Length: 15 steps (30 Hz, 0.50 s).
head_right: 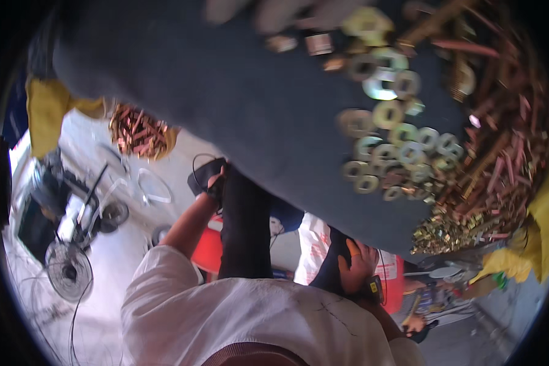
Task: Manually assembling bolts with washers and nuts and placing them into a bucket.
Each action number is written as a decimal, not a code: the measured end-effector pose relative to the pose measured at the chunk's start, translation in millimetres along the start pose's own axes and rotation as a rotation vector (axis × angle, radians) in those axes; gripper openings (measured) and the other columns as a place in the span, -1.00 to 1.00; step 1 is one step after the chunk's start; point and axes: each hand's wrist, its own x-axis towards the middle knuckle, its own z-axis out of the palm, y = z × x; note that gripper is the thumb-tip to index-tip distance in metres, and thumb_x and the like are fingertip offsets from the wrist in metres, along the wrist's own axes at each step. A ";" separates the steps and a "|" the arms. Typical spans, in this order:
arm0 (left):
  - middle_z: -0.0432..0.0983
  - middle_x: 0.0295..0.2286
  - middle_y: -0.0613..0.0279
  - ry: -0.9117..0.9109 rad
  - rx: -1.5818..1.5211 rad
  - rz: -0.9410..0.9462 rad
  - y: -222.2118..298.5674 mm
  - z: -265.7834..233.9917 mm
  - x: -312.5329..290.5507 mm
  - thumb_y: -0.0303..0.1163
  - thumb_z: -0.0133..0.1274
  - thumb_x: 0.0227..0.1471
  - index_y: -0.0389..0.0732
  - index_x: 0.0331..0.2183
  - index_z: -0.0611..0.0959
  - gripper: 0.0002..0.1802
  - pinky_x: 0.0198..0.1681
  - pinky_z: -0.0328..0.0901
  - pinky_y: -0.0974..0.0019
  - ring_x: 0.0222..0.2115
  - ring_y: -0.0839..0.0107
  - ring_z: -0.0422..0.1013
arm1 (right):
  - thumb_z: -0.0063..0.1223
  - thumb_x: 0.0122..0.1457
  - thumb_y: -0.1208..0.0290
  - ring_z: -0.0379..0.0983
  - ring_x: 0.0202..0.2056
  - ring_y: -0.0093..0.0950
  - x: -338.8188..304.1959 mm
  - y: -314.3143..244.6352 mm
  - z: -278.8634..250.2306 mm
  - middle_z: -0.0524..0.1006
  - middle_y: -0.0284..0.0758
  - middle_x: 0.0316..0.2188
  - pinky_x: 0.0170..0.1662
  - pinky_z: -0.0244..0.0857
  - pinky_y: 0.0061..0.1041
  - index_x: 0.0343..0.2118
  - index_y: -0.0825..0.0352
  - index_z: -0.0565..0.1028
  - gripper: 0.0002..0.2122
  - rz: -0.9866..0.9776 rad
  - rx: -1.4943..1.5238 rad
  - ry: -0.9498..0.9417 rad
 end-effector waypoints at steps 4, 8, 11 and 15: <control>0.50 -0.40 0.04 0.011 0.508 0.262 37.4 -30.3 39.7 -0.19 0.09 -0.11 -0.25 -0.26 0.51 -0.60 -0.49 0.39 0.26 -0.55 0.19 0.48 | 0.20 -0.25 0.43 0.24 0.00 -0.20 14.0 11.5 -16.2 0.41 -0.26 -0.09 0.08 0.02 -0.18 -0.17 0.32 0.49 -0.56 0.042 0.072 -0.007; 0.50 -0.40 0.07 -0.012 0.602 0.389 78.1 -23.3 63.5 -0.23 0.08 -0.10 -0.25 -0.26 0.51 -0.64 -0.49 0.39 0.27 -0.55 0.21 0.47 | 0.17 -0.19 0.33 0.22 -0.03 -0.12 5.8 37.3 -13.1 0.39 -0.18 -0.14 0.05 0.00 -0.08 -0.19 0.27 0.46 -0.60 0.037 0.098 0.006; 0.50 -0.41 0.09 -0.018 0.625 0.464 104.2 -8.7 72.8 -0.26 0.07 -0.10 -0.25 -0.26 0.51 -0.66 -0.49 0.39 0.28 -0.55 0.23 0.47 | 0.19 -0.21 0.24 0.25 -0.05 -0.19 -11.5 56.4 11.2 0.39 -0.27 -0.14 0.04 0.00 -0.09 -0.25 0.18 0.48 -0.62 -0.043 -0.016 0.232; 0.50 -0.41 0.12 0.002 0.556 0.537 113.1 -10.5 81.4 -0.30 0.06 -0.09 -0.25 -0.27 0.52 -0.69 -0.49 0.39 0.30 -0.55 0.25 0.47 | 0.16 -0.17 0.17 0.31 -0.10 -0.37 -26.2 78.2 68.7 0.44 -0.43 -0.20 0.08 -0.02 -0.12 -0.34 0.04 0.52 -0.74 -0.239 -0.297 0.627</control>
